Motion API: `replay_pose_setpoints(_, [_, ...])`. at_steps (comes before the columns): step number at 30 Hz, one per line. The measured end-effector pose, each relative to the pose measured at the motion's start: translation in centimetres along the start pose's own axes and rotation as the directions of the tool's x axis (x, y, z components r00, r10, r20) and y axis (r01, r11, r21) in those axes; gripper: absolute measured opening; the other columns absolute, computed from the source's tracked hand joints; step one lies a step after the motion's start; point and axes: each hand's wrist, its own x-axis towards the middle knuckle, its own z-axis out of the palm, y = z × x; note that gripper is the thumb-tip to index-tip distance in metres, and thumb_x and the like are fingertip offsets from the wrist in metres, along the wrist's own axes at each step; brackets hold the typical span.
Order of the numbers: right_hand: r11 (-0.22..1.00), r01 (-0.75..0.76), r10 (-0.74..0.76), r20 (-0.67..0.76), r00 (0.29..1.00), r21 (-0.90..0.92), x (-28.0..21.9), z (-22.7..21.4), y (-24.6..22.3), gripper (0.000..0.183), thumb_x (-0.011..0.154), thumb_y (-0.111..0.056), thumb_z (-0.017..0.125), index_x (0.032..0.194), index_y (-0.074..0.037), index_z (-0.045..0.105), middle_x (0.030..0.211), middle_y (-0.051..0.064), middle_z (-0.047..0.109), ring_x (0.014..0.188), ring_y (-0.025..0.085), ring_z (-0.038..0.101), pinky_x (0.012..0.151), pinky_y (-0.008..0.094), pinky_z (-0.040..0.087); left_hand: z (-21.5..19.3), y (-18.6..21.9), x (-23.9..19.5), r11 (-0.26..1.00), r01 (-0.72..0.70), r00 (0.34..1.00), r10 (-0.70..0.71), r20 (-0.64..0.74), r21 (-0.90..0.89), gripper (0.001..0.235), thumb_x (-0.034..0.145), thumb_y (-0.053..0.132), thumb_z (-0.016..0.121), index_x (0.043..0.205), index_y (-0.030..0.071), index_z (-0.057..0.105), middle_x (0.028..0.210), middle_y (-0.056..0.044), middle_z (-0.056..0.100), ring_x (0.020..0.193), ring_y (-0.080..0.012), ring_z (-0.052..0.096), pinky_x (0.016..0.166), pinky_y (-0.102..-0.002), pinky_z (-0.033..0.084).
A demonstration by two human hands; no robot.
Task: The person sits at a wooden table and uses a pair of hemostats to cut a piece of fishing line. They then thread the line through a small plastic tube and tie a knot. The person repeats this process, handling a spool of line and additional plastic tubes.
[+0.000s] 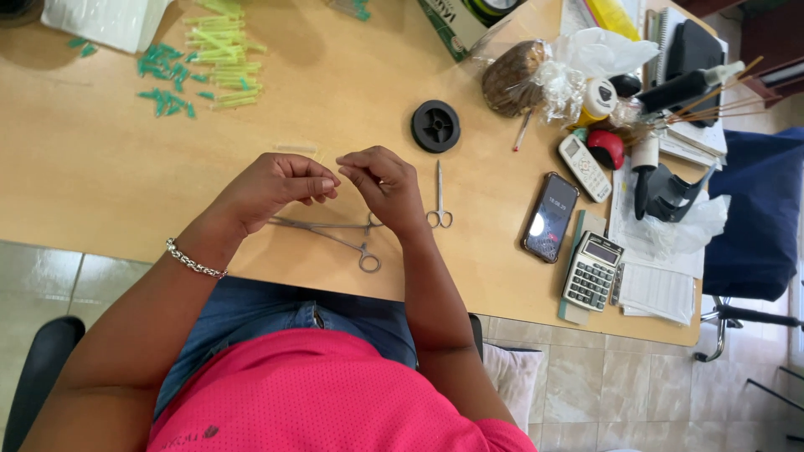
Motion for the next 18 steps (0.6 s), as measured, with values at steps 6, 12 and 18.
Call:
replay_pose_setpoints(6, [0.983,-0.129,0.157,-0.243,0.957,0.127,-0.2,0.5,2.8,0.004,0.095,-0.009,0.077,0.099,-0.007,0.079,0.08,0.005,0.075,0.067,0.008,0.067,0.063,0.023,0.055,0.3,1.8,4.7,0.91,0.057,0.998,-0.042,0.044,-0.412,0.017,0.093,0.012,0.075,0.109,0.005,0.074,0.095,-0.01,0.08,0.088,-0.0196,0.081,0.053,-0.017,0.054])
replay_pose_setpoints(12, [0.916,0.024,-0.031,-0.01,0.999,-0.4,0.3,-0.1,0.3,0.007,0.094,-0.015,0.074,0.101,-0.013,0.074,0.083,0.009,0.073,0.071,0.031,0.072,0.063,0.04,0.057,0.6,2.6,7.7,0.919,-0.08,0.997,0.072,-0.036,-0.385,0.025,0.095,0.009,0.074,0.119,0.007,0.069,0.109,-0.008,0.079,0.098,-0.0193,0.08,0.047,-0.012,0.047])
replay_pose_setpoints(18, [0.895,0.082,-0.142,-0.105,0.984,-0.439,0.7,-1.5,2.2,0.008,0.097,-0.014,0.07,0.1,-0.02,0.074,0.079,0.004,0.065,0.07,0.031,0.069,0.064,0.039,0.057,0.6,0.3,7.2,0.986,-0.168,0.984,0.167,0.057,0.013,0.023,0.092,0.003,0.076,0.114,-0.002,0.072,0.102,-0.013,0.078,0.093,-0.0171,0.077,0.045,-0.016,0.049])
